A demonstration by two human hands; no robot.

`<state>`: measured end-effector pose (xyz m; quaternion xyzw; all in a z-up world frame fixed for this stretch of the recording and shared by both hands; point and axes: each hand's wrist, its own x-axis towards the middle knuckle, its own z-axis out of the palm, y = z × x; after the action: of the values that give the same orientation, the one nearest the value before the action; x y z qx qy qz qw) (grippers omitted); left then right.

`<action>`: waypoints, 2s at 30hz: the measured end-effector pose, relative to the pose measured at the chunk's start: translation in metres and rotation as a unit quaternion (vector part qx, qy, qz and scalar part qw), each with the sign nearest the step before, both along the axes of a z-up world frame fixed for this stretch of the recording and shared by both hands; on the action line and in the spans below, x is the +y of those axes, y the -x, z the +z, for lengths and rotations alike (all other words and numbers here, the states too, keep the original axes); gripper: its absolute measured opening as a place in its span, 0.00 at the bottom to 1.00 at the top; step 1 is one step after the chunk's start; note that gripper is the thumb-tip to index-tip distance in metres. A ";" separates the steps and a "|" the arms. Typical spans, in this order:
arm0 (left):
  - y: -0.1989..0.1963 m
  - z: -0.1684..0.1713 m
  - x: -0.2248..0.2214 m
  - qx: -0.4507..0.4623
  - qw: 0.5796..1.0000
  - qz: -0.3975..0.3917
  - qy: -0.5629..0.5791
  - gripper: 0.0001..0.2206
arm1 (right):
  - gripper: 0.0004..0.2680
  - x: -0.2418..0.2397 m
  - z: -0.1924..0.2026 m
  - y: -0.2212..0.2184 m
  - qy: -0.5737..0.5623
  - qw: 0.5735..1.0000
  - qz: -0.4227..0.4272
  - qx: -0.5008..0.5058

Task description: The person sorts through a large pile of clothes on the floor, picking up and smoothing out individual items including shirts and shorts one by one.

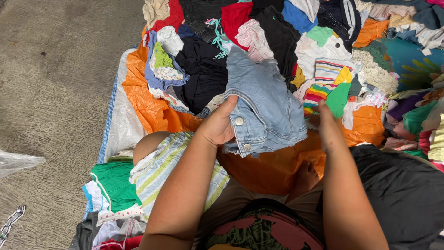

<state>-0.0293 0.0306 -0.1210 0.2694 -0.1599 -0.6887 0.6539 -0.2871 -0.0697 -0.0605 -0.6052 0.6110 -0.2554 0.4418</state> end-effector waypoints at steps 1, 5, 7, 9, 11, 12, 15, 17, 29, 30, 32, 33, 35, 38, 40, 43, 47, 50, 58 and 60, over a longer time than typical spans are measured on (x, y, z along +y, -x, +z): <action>0.002 0.007 0.000 -0.010 0.999 0.013 -0.036 0.25 | 0.26 0.003 -0.012 -0.005 -0.013 1.000 0.014 -0.002; 0.029 0.103 0.019 -0.381 0.905 0.055 -0.183 0.37 | 0.13 0.017 -0.030 -0.027 0.318 0.942 0.093 -0.049; 0.042 0.092 0.008 -0.409 0.898 0.037 -0.159 0.36 | 0.20 0.034 -0.008 -0.052 0.321 0.936 0.138 -0.045; 0.048 0.080 0.005 -0.435 0.891 0.012 -0.133 0.35 | 0.26 0.040 -0.008 -0.059 0.323 0.929 0.177 -0.037; 0.040 0.075 0.003 -0.577 0.810 -0.035 -0.097 0.31 | 0.15 0.025 -0.024 -0.056 0.194 0.972 0.131 -0.005; 0.037 0.070 0.001 -0.578 0.810 -0.036 -0.096 0.31 | 0.15 0.021 -0.023 -0.048 0.195 0.972 0.129 -0.006; 0.035 0.048 -0.002 -0.730 0.680 -0.032 -0.066 0.27 | 0.13 0.010 -0.027 -0.029 0.226 0.960 0.127 0.105; 0.038 0.034 -0.005 -0.793 0.607 -0.009 -0.047 0.23 | 0.11 0.005 -0.033 -0.025 0.321 0.933 0.101 0.127; 0.010 0.023 -0.006 -0.299 0.953 -0.030 -0.046 0.34 | 0.13 0.010 0.017 -0.031 0.080 0.960 0.157 -0.217; 0.006 0.009 -0.005 -0.302 0.952 -0.033 -0.044 0.34 | 0.13 -0.001 0.007 -0.020 0.082 0.960 0.154 -0.219; -0.001 -0.017 -0.005 0.089 0.994 0.044 0.034 0.20 | 0.11 -0.024 -0.013 0.005 0.133 0.982 -0.002 -0.131; -0.011 -0.011 -0.003 0.087 0.995 0.037 0.034 0.20 | 0.11 -0.014 -0.005 -0.001 0.134 0.982 -0.009 -0.133; -0.031 0.001 0.003 0.153 0.967 0.204 -0.002 0.23 | 0.33 0.004 0.012 -0.016 -0.221 0.920 -0.035 -0.322; -0.029 0.040 -0.010 0.089 0.960 0.227 -0.138 0.30 | 0.29 -0.007 -0.054 -0.007 -0.274 0.817 0.039 -0.506; -0.031 0.042 -0.007 -0.036 0.960 0.225 -0.160 0.32 | 0.19 -0.012 -0.057 -0.010 -0.230 0.853 0.020 -0.469; -0.037 0.037 -0.001 -0.210 0.924 0.258 -0.189 0.22 | 0.18 -0.024 -0.043 0.008 -0.118 0.950 -0.058 -0.283; -0.048 0.037 -0.010 -0.374 0.875 0.273 -0.144 0.07 | 0.12 -0.057 -0.026 0.048 -0.058 0.913 -0.169 -0.368; -0.044 0.037 -0.013 -0.366 0.885 0.258 -0.127 0.12 | 0.15 -0.055 -0.019 0.052 -0.084 0.855 -0.160 -0.487; -0.040 0.092 -0.058 -0.157 0.956 0.236 -0.073 0.16 | 0.09 -0.072 0.072 0.063 -0.117 0.893 -0.185 -0.392; -0.028 0.115 -0.075 -0.167 0.957 0.209 -0.109 0.15 | 0.11 -0.082 0.100 0.076 -0.073 0.933 -0.204 -0.288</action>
<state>-0.0012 -0.0443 -0.0061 0.4780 -0.1312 -0.4953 0.7134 -0.3630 -0.1514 0.0399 -0.3340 0.5849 -0.4578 0.5803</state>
